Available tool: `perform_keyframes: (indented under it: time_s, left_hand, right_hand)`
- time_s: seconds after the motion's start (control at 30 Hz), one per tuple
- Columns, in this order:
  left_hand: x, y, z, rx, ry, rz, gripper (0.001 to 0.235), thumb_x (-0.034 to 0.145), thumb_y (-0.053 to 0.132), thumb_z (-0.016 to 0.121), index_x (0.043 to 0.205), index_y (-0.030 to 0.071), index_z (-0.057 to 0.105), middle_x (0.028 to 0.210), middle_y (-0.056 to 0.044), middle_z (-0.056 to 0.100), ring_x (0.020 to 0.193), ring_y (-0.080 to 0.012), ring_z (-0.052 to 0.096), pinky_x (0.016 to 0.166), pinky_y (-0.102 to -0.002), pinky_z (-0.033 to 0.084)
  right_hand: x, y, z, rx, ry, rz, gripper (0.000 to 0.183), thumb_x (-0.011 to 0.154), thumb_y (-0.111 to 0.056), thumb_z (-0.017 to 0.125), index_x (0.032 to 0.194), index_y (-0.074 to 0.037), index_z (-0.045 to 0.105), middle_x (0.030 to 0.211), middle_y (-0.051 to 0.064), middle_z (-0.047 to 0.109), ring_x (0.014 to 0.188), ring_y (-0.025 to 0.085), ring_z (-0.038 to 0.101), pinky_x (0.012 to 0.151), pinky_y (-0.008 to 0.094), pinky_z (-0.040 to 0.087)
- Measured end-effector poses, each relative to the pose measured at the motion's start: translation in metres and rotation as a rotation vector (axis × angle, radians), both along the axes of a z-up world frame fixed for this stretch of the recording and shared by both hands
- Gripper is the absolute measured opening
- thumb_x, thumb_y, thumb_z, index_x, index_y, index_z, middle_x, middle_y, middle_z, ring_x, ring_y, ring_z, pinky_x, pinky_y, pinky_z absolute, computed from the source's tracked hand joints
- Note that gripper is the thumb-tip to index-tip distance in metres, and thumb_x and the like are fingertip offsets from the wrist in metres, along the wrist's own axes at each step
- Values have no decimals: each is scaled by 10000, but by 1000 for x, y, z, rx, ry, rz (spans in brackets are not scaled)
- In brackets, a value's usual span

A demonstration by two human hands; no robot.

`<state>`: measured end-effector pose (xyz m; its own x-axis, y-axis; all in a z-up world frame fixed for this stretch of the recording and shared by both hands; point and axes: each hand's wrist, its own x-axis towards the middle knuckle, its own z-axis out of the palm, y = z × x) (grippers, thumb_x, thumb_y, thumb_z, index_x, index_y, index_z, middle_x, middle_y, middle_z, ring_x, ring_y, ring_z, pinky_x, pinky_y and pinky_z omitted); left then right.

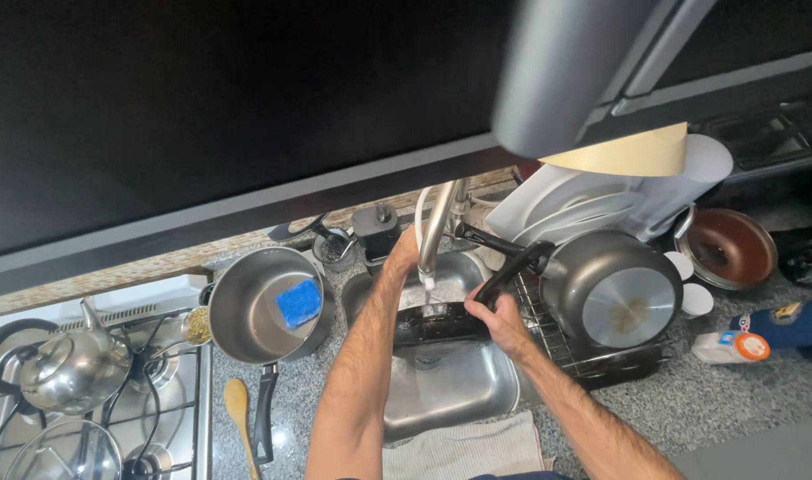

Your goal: Washing various kitchen items including pans, pots, and lids in a sink and placing them on a drying rack.

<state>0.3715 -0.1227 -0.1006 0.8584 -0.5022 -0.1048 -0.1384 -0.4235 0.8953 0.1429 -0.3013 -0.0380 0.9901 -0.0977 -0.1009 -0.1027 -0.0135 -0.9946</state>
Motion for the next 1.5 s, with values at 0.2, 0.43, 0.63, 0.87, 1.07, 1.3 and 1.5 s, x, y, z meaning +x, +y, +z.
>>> perform_keyframes:
  time_s: [0.2,0.43,0.63,0.87,1.07,1.3,1.5]
  left_hand:
    - [-17,13,46,17,-4,-83,171,726,104,752,842,0,682,715,-89,717,661,-168,684,627,-357,565]
    - [-176,115,90,-29,240,555,285,957,220,607,1129,47,755,974,-111,763,880,-193,727,809,-332,581]
    - [-310,97,83,-306,208,833,287,985,212,623,1056,-46,726,979,-124,786,882,-219,764,781,-345,610]
    - [-241,3,15,-620,524,499,316,1062,242,582,1202,26,764,942,-42,678,746,-134,508,642,-301,413]
    - [-189,-87,53,-1003,932,191,323,1010,280,572,1204,27,624,1104,-77,725,972,-181,703,896,-343,577]
    - [-141,-150,13,-1095,801,290,401,1046,300,667,1277,-11,561,1158,-160,711,1047,-276,693,984,-427,573]
    - [-135,-165,69,-690,685,469,365,1016,333,578,1179,7,584,980,-148,695,729,-248,682,585,-390,611]
  right_hand:
    - [-29,-3,36,-35,-46,-23,209,840,-223,740,929,-49,667,893,-7,616,875,114,580,807,286,475]
    - [-71,-45,86,9,-138,-74,221,868,-215,733,976,-59,620,868,6,587,848,106,560,784,267,467]
    - [-76,-76,142,-7,-212,-125,202,910,-199,676,1027,-58,594,879,-5,602,846,89,577,783,249,482]
    - [-49,-116,186,103,-204,-209,184,943,-216,648,1022,-55,604,788,6,627,722,97,573,668,252,467]
    - [-38,-166,204,-94,-233,-242,208,978,-246,668,1003,-46,613,856,-23,593,824,70,537,755,234,442]
    - [-43,-205,217,-130,-238,-303,194,952,-238,669,1040,-73,617,866,-24,602,828,70,555,754,233,455]
    - [-41,-217,233,-120,-163,-292,196,982,-245,647,1030,-61,598,815,-9,588,740,84,531,667,259,446]
